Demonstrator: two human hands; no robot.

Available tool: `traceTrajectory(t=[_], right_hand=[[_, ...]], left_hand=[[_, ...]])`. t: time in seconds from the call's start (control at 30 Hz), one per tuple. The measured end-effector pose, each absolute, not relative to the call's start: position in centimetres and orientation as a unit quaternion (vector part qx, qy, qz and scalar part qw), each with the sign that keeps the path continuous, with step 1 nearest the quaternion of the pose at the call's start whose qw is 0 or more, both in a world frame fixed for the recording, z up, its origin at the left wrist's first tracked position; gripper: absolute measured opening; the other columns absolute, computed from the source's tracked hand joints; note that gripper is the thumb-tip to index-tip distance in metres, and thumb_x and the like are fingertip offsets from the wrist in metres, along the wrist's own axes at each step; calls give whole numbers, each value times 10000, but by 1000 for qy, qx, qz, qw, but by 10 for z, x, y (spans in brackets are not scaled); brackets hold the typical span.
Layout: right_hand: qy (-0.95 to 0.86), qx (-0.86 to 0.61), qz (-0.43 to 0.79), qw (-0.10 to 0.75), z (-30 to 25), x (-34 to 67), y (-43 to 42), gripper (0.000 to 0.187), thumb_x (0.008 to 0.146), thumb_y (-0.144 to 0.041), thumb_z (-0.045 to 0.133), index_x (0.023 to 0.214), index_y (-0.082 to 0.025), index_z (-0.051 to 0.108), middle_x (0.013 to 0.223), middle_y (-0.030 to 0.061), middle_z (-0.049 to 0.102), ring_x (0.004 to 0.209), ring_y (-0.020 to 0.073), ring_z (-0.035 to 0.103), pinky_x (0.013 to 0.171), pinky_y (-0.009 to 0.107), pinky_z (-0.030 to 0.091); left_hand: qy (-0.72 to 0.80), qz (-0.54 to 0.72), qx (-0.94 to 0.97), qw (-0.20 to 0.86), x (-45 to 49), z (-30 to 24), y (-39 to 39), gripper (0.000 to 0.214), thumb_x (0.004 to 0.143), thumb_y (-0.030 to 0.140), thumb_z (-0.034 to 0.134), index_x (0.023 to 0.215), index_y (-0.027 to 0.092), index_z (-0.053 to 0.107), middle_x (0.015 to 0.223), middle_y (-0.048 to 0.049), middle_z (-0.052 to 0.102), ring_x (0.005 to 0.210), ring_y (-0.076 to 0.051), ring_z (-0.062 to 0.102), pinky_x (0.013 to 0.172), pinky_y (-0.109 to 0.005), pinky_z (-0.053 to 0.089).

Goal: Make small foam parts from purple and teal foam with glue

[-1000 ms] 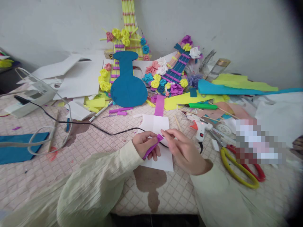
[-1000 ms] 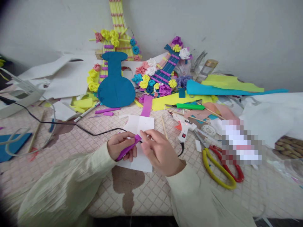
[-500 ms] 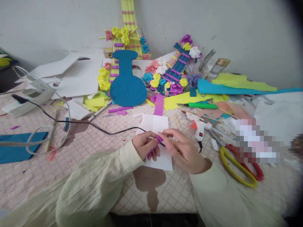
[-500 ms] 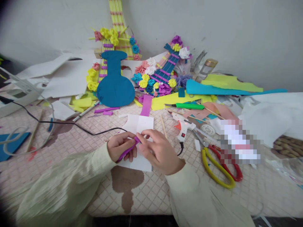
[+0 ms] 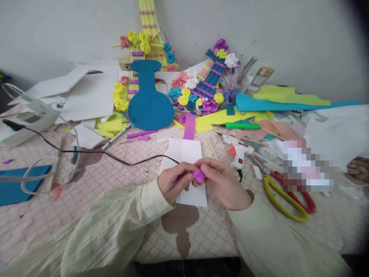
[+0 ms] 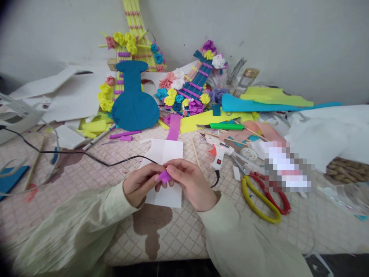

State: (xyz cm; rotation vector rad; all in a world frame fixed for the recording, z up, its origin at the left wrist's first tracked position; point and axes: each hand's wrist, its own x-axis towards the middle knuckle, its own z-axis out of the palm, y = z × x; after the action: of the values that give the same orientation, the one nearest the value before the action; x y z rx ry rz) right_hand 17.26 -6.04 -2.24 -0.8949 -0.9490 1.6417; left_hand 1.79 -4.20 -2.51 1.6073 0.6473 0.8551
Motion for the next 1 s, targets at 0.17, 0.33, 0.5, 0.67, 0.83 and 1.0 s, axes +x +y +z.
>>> traceTrajectory(t=[0.17,0.33,0.5,0.67,0.83,1.0], right_hand=[[-406,-359,670,508,-25,172,-61,147,729,-295,628,823,-185,604,607,-29,576,544,89,502,530,254,391],[-431,-368,643,516,-25,172,-63,118,735,-253,629,831,-187,605,611,-32,587,530,74,502,517,234,385],[-421,-355,652,522,-22,171,-66,197,747,-344,600,860,-183,587,601,-22,581,538,99,521,515,259,397],[-428,-348,650,522,-21,171,-68,182,738,-306,618,878,-194,588,618,-27,573,546,93,526,507,244,388],[-430,-340,648,529,-24,169,-68,149,768,-277,587,896,-201,577,616,-31,568,562,92,546,506,233,382],[-375,-321,698,519,-22,169,-69,220,773,-382,552,863,-182,563,561,-46,512,528,101,541,501,244,378]], left_hand=[[286,370,690,552,17,-22,-43,171,845,237,418,900,133,542,688,-31,595,524,-76,473,484,-192,407],[302,369,710,518,16,-22,-43,175,843,213,423,921,133,558,664,-16,584,523,-75,458,510,-197,402],[232,375,640,629,18,-21,-40,168,847,270,435,866,133,530,691,-34,587,548,-84,496,472,-192,401],[215,379,589,681,21,-19,-40,144,822,266,492,844,130,533,634,-10,576,486,-60,478,426,-167,371],[222,374,583,686,21,-21,-40,158,825,277,486,845,128,532,632,-8,581,469,-53,473,411,-164,349],[246,350,594,682,19,-21,-42,160,848,266,444,841,133,534,646,-14,586,471,-55,468,431,-176,355]])
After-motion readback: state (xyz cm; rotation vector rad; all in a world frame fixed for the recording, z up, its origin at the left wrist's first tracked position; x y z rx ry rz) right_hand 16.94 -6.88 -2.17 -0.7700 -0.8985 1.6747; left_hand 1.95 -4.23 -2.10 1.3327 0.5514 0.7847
